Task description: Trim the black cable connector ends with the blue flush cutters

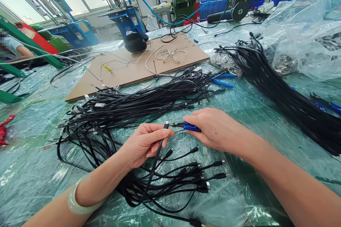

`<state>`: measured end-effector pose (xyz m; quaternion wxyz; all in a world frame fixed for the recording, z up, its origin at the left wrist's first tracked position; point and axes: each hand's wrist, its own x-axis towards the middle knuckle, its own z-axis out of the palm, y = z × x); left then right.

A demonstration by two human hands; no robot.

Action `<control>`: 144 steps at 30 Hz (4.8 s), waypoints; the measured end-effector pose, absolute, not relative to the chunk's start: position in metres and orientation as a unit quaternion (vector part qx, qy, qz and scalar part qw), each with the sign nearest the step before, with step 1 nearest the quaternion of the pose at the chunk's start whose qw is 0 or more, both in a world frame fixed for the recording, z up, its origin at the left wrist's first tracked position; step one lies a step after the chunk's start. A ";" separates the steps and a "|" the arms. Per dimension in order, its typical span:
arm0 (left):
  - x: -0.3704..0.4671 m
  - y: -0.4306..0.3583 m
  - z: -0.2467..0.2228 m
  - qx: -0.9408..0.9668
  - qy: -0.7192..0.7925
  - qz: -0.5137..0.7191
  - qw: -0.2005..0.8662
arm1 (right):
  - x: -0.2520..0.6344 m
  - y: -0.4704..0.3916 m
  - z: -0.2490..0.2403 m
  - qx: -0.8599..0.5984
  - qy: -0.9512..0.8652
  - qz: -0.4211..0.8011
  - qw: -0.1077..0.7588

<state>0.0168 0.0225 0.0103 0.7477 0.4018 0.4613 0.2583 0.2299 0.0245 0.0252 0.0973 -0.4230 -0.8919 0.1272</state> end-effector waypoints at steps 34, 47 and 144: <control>0.016 0.023 0.008 0.436 0.473 0.247 0.725 | 0.229 0.024 0.023 -0.433 -0.892 0.095 0.084; 0.017 0.022 0.008 0.443 0.477 0.245 0.719 | 0.226 0.023 0.021 -0.433 -0.897 0.014 0.089; 0.019 0.021 0.010 0.416 0.471 0.262 0.732 | 0.227 0.024 0.024 -0.439 -0.893 0.022 0.094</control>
